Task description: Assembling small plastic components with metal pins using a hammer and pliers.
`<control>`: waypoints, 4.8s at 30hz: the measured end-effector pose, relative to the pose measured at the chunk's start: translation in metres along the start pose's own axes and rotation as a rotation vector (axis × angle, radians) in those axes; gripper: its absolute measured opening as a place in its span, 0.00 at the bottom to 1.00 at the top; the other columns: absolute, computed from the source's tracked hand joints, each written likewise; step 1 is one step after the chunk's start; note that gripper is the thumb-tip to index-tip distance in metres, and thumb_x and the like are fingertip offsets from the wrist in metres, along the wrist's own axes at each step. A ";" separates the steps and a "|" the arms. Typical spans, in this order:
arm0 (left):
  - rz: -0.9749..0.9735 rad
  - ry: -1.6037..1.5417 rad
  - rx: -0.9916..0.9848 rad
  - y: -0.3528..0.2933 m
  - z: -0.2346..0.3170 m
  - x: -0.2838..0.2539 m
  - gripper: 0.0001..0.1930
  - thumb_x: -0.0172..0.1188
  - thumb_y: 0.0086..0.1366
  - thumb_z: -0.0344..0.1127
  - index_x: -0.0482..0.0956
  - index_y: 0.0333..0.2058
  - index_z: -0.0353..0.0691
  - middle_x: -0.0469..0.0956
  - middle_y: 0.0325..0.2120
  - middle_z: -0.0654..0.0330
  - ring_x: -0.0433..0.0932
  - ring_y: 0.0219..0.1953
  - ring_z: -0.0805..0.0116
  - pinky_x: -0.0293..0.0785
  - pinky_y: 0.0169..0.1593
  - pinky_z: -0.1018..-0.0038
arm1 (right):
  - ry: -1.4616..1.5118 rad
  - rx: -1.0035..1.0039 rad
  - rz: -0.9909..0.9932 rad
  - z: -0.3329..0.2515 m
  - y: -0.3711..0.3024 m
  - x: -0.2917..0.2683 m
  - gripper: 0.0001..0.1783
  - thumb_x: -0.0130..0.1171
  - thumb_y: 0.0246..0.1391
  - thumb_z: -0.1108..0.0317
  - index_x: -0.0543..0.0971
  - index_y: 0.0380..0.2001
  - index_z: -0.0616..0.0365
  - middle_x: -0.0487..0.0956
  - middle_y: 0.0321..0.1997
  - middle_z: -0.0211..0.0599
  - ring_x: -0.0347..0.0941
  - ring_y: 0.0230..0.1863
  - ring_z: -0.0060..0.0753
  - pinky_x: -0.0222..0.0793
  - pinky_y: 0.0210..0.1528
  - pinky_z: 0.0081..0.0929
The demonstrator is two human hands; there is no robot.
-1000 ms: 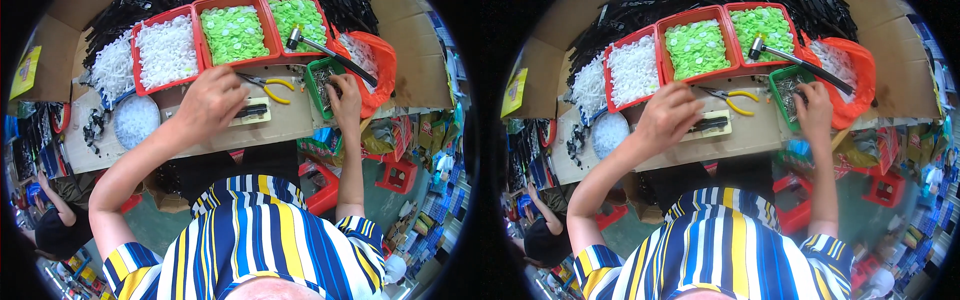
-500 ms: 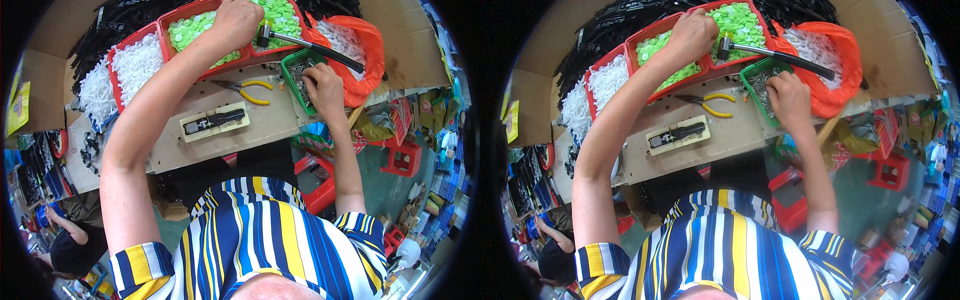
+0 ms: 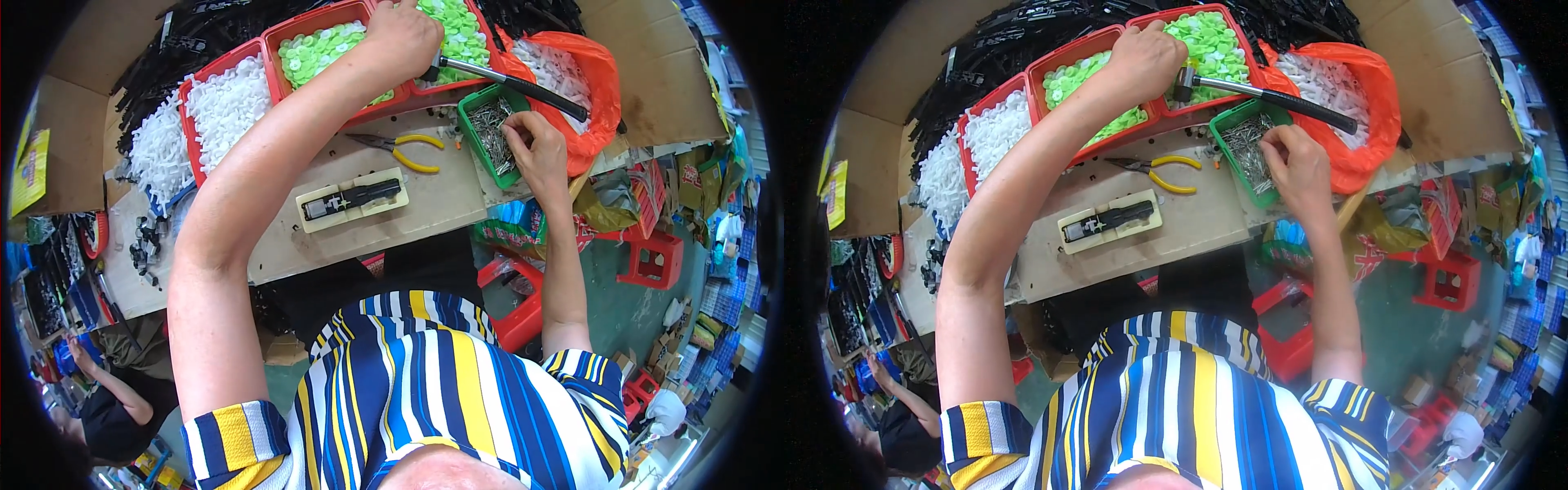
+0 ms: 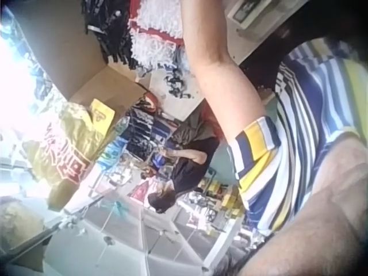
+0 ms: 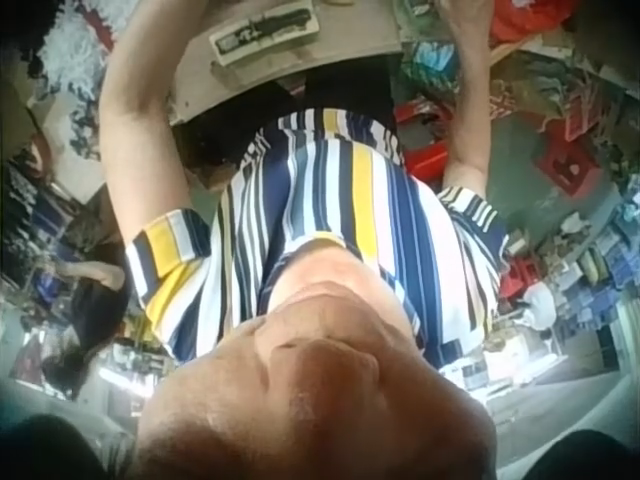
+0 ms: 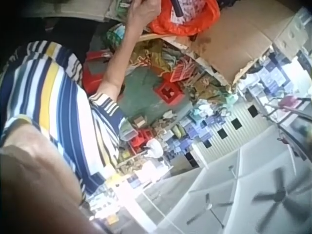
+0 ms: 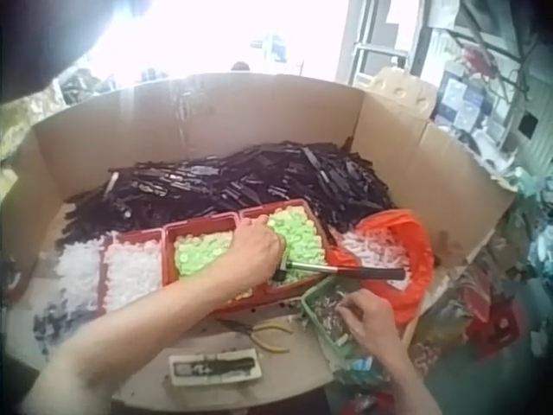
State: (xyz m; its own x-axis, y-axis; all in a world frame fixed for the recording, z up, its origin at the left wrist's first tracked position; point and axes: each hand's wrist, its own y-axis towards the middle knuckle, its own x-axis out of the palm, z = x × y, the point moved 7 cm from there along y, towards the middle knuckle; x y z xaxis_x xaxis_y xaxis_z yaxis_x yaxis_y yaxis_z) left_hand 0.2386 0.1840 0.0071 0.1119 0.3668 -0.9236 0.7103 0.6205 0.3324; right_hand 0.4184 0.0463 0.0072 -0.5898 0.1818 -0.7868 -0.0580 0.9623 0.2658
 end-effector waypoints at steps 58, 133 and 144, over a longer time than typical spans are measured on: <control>0.603 -1.684 -0.873 -0.200 0.058 -0.072 0.11 0.69 0.60 0.26 0.80 0.40 0.31 0.81 0.35 0.61 0.78 0.37 0.77 0.75 0.41 0.79 | 0.765 -0.147 -0.073 -0.119 -0.022 0.067 0.06 0.67 0.50 0.76 0.81 0.32 0.63 0.80 0.36 0.38 0.77 0.40 0.31 0.71 0.42 0.27; 0.208 -0.360 -0.233 -0.244 0.089 -0.093 0.14 0.66 0.54 0.31 0.80 0.39 0.35 0.76 0.41 0.55 0.74 0.50 0.56 0.69 0.50 0.63 | -0.124 0.022 -0.371 0.126 0.111 -0.058 0.13 0.62 0.58 0.64 0.81 0.31 0.66 0.77 0.24 0.26 0.70 0.26 0.17 0.66 0.28 0.23; 0.316 -0.249 -0.581 -0.263 -0.016 -0.126 0.06 0.66 0.54 0.27 0.81 0.31 0.36 0.76 0.32 0.55 0.73 0.42 0.52 0.70 0.47 0.60 | -0.143 0.111 -0.415 0.191 0.129 -0.027 0.10 0.66 0.50 0.69 0.80 0.25 0.65 0.75 0.19 0.24 0.70 0.22 0.16 0.64 0.24 0.19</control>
State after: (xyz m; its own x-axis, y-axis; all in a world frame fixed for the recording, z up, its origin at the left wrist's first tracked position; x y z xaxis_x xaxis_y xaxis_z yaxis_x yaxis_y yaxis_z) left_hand 0.0267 -0.0136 0.0388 0.4564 0.4643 -0.7591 0.1395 0.8052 0.5764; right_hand 0.5806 0.2045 -0.0434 -0.4175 -0.2057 -0.8851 -0.1752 0.9740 -0.1437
